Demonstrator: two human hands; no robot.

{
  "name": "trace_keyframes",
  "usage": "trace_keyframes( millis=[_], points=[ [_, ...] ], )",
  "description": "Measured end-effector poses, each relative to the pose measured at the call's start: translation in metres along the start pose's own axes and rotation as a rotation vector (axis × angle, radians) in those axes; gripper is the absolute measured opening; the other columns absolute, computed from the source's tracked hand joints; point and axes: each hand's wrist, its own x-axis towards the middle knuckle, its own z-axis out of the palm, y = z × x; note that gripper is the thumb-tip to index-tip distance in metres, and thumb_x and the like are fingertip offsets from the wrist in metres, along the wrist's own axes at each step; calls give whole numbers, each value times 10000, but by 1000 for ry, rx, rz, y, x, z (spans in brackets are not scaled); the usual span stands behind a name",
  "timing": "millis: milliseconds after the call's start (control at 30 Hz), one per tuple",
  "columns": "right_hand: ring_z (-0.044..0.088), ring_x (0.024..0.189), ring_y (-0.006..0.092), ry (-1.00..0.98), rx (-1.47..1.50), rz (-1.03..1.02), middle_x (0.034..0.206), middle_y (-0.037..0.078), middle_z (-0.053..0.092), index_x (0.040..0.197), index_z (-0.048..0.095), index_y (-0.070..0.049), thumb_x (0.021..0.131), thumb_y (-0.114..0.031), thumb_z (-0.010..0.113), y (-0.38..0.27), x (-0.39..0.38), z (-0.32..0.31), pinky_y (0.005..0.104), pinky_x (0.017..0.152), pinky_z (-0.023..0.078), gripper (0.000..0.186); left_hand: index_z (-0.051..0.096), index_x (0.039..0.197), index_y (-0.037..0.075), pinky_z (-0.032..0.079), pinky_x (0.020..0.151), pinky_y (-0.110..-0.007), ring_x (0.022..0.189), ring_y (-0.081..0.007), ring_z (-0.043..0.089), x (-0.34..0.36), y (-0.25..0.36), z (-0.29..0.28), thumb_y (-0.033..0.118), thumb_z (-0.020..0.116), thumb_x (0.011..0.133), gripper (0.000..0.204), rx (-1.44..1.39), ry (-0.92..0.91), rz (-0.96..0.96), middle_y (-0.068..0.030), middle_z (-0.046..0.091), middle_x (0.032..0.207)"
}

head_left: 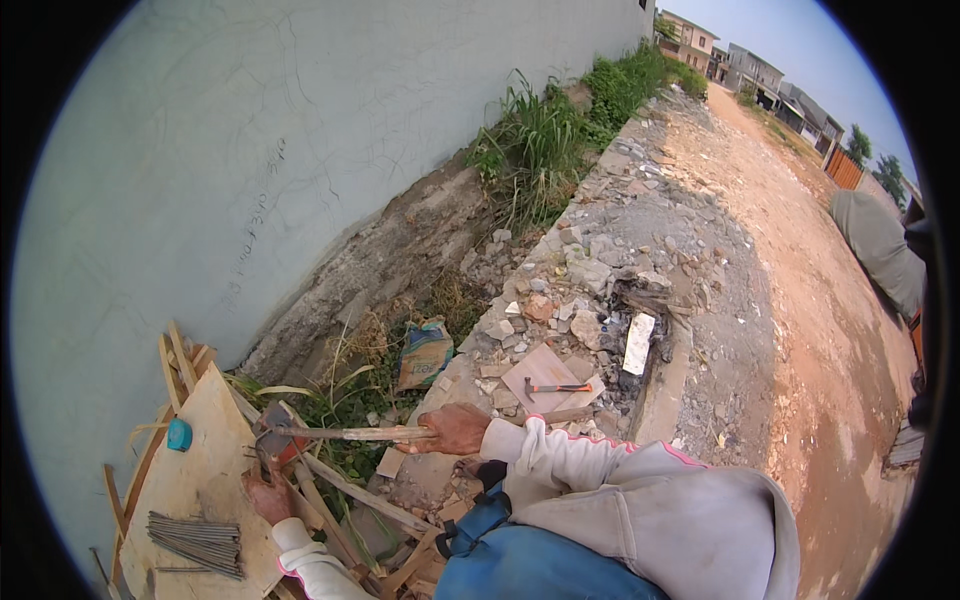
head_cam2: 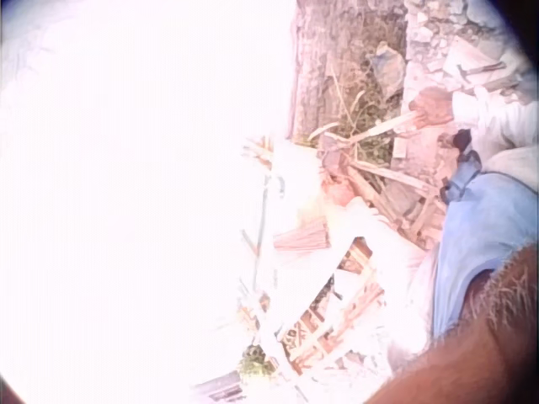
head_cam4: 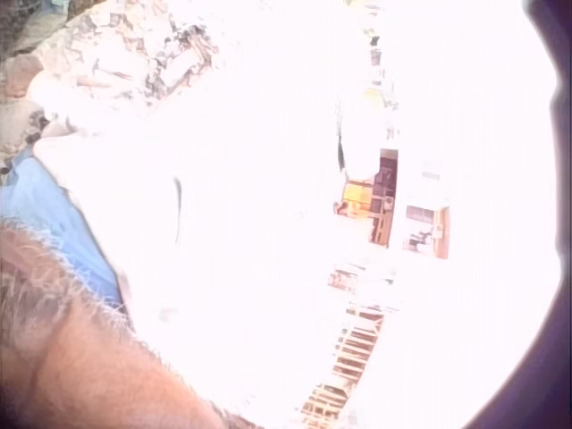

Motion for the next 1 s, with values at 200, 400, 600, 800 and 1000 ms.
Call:
trace_keyframes(
  millis=[200,400,600,800,1000],
  points=[
    [431,624,103,-27,564,-264,640,14,455,828,609,-14,885,-338,768,20,47,16,334,571,383,365,730,1076,50,507,908,-493,1013,-414,655,14,-14,24,255,736,808,337,-15,139,-226,-203,711,1060],
    [546,622,95,-173,568,-168,667,19,610,854,679,-14,945,-418,703,6,131,49,290,574,447,415,725,934,-3,553,649,-357,705,-249,708,12,2,6,189,718,823,222,-307,57,-397,-137,724,789],
    [570,575,118,-400,737,-123,620,36,613,810,680,-20,937,-516,674,-37,173,70,309,551,462,512,677,937,15,507,522,-242,599,-104,641,5,11,1,84,666,892,84,-827,-48,-667,-55,681,755],
    [619,670,121,-338,952,-151,736,59,704,905,695,-9,941,-242,698,-81,173,76,323,684,498,235,668,1051,18,515,532,-247,586,-105,626,6,1,-2,110,685,891,186,-921,-70,-650,-43,692,795],
    [544,601,106,-309,1121,-258,713,45,674,882,669,-15,937,-177,682,-97,182,67,304,610,447,172,558,1282,-13,479,526,-237,581,-106,607,3,7,-3,92,691,869,447,-959,-7,-601,-41,687,782]
  ],
)
